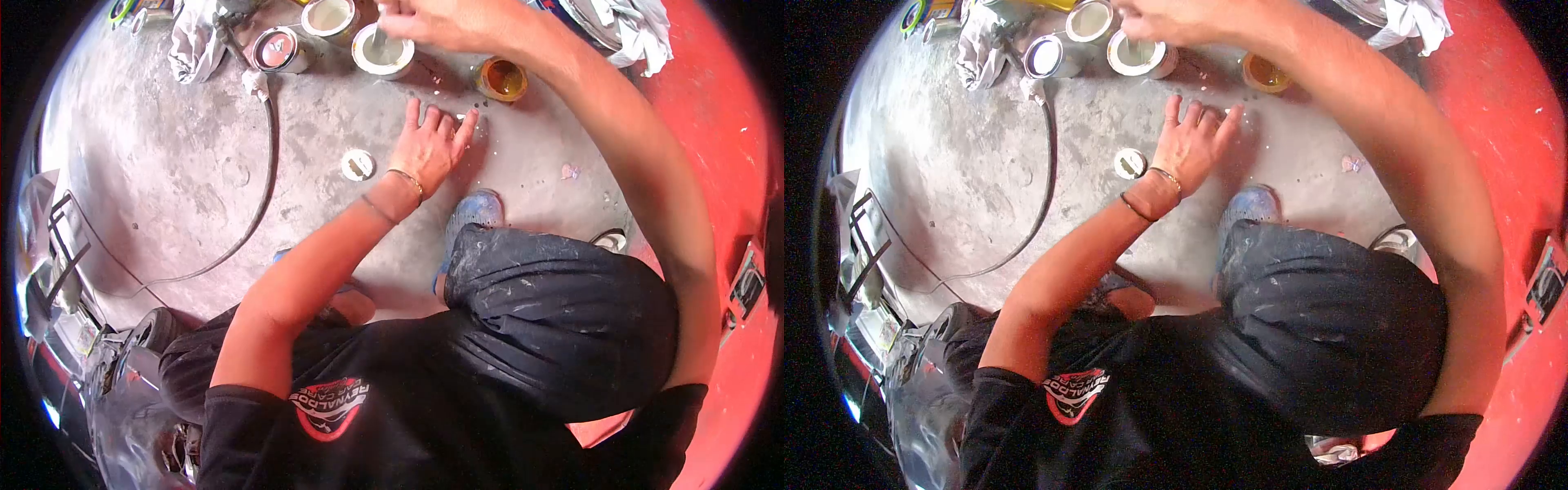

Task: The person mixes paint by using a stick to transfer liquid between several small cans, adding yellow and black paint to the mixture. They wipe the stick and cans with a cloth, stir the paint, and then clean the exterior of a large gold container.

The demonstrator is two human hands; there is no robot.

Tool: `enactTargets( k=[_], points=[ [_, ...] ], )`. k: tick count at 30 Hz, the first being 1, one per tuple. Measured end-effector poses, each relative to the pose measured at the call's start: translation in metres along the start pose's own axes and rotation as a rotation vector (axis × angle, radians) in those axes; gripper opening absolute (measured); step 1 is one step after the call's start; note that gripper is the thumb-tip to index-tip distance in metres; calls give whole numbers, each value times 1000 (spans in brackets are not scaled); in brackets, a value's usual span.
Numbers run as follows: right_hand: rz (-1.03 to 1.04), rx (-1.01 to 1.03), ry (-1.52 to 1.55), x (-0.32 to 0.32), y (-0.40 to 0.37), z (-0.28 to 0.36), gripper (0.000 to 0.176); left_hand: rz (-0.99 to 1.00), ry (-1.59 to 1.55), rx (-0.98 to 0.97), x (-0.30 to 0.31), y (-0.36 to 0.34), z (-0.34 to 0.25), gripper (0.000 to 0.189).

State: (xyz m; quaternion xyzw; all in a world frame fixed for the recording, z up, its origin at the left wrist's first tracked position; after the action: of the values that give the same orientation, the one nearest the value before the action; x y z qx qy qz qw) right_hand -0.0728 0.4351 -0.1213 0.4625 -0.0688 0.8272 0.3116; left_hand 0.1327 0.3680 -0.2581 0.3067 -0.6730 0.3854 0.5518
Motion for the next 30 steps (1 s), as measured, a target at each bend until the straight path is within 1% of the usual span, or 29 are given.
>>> enactTargets(
  k=[1,3,4,6,8,9,12,13,16,17,18,20,22,23,25,26,28,29,30],
  points=[
    [-6,-39,-81,1,2,-3,24,-27,-25,5,0,-1,0,62],
    [35,-29,-117,3,1,-6,27,-89,-67,17,3,1,4,62],
    [54,-27,-134,4,1,-4,28,-109,-122,23,18,1,7,60],
    [148,-81,-72,-1,0,1,30,-142,-238,37,46,-2,15,55],
    [222,-114,15,-9,2,7,32,-319,-389,33,63,8,16,49],
    [182,-87,5,-10,3,8,30,-412,-462,30,67,16,16,46],
    [-22,-38,-112,-1,2,14,28,-669,-509,41,65,46,13,38],
    [112,-94,-268,2,3,14,21,-694,-501,64,60,55,12,37],
    [333,-244,-155,-5,1,13,32,-541,-425,137,38,75,9,38],
    [266,-137,-138,-12,-1,12,30,-544,-496,209,30,81,6,35],
    [195,-30,-118,-19,-4,10,29,-604,-409,223,20,85,2,36],
    [186,-136,47,-15,-1,19,28,-578,-377,246,9,79,-8,42],
    [131,-207,4,-11,2,17,25,-508,-294,272,36,60,-9,47],
    [116,-149,-73,-10,0,13,24,-475,-258,282,48,51,-12,49],
    [85,-32,-227,-9,-1,4,22,-503,-346,-3,63,16,-7,44],
    [131,-24,-228,-8,0,6,22,-507,-388,-150,70,-6,2,42],
    [221,-26,-229,-9,-2,15,21,-229,-408,-340,87,-53,38,31],
    [230,-35,-134,-10,-1,19,22,-229,-383,-349,93,-74,68,28],
    [179,-39,-114,-11,0,21,22,-232,-360,-358,98,-90,100,26]
  ],
)
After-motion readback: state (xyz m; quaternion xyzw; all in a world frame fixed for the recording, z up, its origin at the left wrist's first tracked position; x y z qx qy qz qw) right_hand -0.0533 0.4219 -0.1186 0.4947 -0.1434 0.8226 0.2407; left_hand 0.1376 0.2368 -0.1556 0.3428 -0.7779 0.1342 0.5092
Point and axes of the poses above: each hand's wrist, its own y-axis towards the middle knuckle, its own x-axis out of the back of the hand, z = x × y, the point moved 2 cm from there along y, towards the middle knuckle, and after that the axes turned 2 degrees about y, right-handed, at the moved point
